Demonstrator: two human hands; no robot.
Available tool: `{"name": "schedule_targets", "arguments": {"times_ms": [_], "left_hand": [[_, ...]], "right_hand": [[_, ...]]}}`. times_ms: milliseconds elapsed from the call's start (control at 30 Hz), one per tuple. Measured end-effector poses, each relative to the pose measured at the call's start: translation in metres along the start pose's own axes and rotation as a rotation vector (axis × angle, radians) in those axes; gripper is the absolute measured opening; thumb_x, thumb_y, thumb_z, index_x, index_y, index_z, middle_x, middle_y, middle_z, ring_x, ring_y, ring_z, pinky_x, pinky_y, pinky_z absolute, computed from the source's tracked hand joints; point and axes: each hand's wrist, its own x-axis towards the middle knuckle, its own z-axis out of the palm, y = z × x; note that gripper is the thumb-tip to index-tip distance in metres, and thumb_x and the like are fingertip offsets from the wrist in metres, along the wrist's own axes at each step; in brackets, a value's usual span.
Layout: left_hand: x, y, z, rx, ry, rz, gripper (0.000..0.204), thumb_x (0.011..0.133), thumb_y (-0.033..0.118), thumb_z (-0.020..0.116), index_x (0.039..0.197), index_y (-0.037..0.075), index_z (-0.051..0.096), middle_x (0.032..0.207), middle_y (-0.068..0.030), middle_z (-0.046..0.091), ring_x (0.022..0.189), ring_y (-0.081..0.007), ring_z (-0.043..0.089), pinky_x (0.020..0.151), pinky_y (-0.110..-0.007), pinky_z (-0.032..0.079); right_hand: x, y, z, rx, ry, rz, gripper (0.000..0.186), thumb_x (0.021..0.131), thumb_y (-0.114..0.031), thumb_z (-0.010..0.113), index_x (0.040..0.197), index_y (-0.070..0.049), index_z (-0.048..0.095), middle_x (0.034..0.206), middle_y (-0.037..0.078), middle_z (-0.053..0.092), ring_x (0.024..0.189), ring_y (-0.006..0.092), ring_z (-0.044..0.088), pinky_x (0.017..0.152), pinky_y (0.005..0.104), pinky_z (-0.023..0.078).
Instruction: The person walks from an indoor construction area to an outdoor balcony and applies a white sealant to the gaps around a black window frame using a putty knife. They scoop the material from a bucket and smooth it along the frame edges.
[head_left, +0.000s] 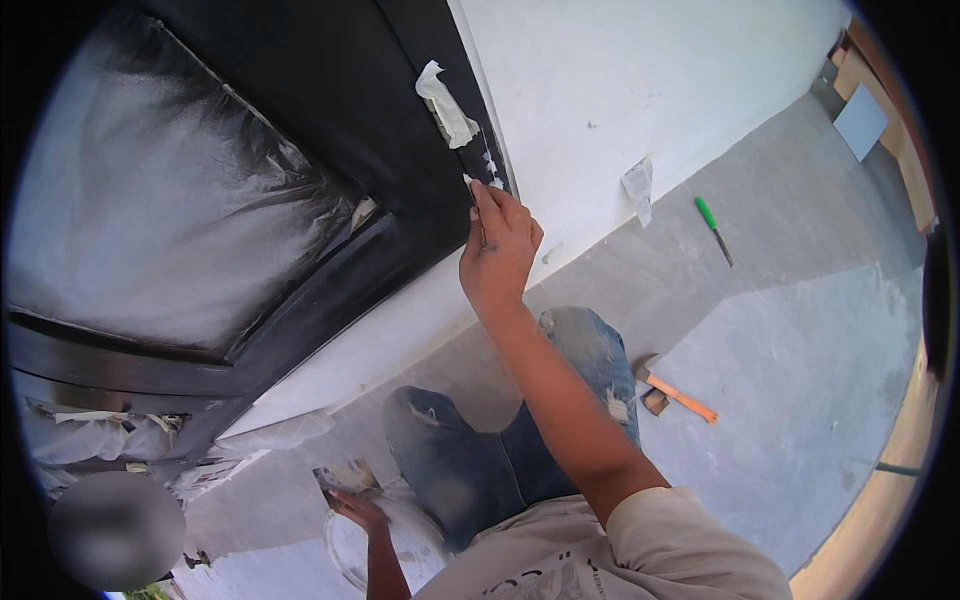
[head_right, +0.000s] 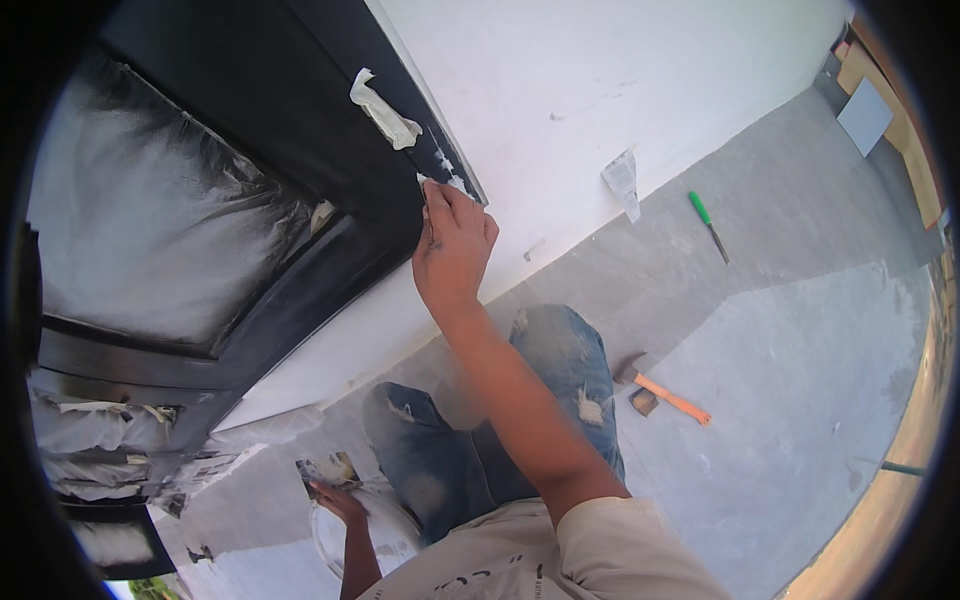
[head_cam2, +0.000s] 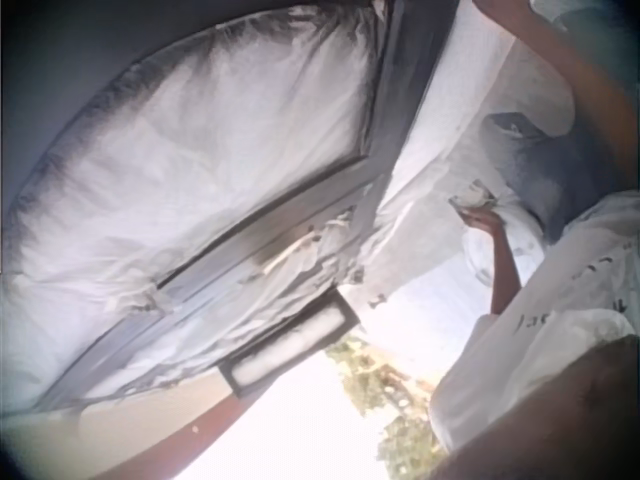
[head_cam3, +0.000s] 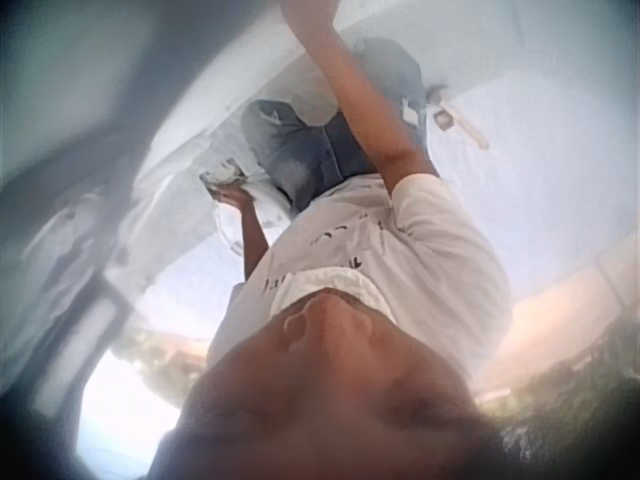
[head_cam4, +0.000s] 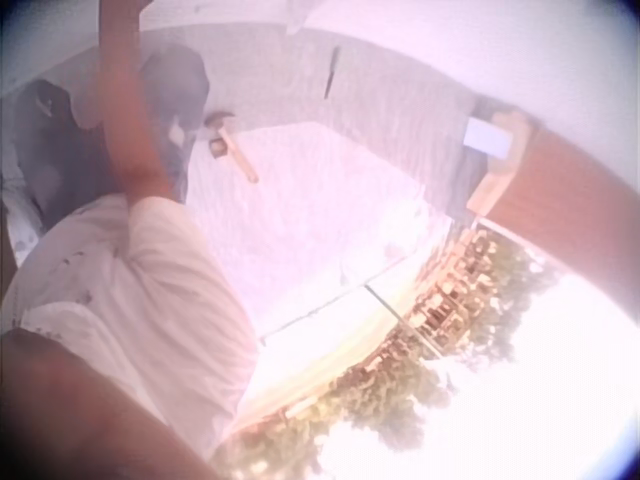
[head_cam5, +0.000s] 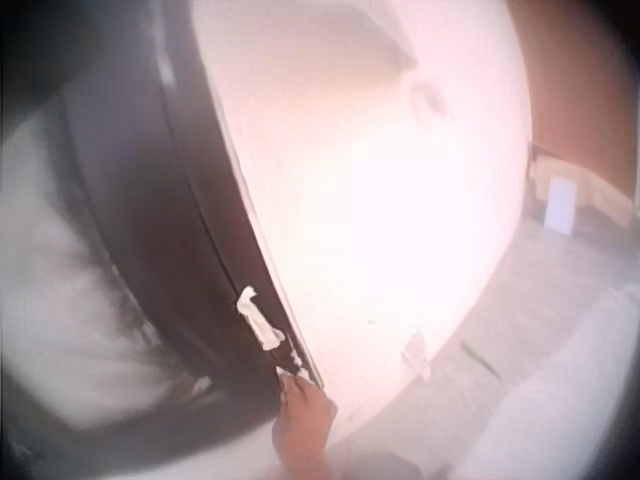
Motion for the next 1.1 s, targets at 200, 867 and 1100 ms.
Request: {"name": "schedule_targets", "arguments": {"times_ms": [200,867,1100], "left_hand": [[-0.004,0.01,-0.001,0.0,-0.048,-0.073,0.075,0.1,0.053,0.033,0.11,-0.019,0.048,0.103,-0.027,0.057,0.092,-0.0306,0.051,0.089,-0.04,0.04],[0.0,-0.006,-0.007,0.104,-0.033,-0.09,0.071,0.101,0.051,0.033,0.109,-0.018,0.049,0.111,-0.0307,0.055,0.098,-0.0321,0.052,0.09,-0.041,0.04],[-0.007,0.02,-0.001,-0.016,-0.066,-0.08,0.072,0.101,0.051,0.033,0.111,-0.019,0.049,0.112,-0.0298,0.054,0.098,-0.0312,0.051,0.09,-0.041,0.04]], "right_hand": [[-0.007,0.057,-0.014,0.077,-0.006,0.01,0.035,0.085,0.004,0.059,0.118,-0.006,0.064,0.108,0.01,0.063,0.095,0.0224,0.058,0.083,0.0334,0.04],[-0.028,0.061,0.016,0.416,0.003,0.55,0.026,0.096,-0.005,0.05,0.118,0.004,0.06,0.09,0.008,0.062,0.073,0.0106,0.051,0.066,0.0235,0.042],[-0.026,0.039,0.037,0.328,0.16,0.547,0.026,0.097,-0.007,0.05,0.119,0.004,0.059,0.095,0.012,0.063,0.078,0.0141,0.058,0.072,0.0256,0.047]]}}
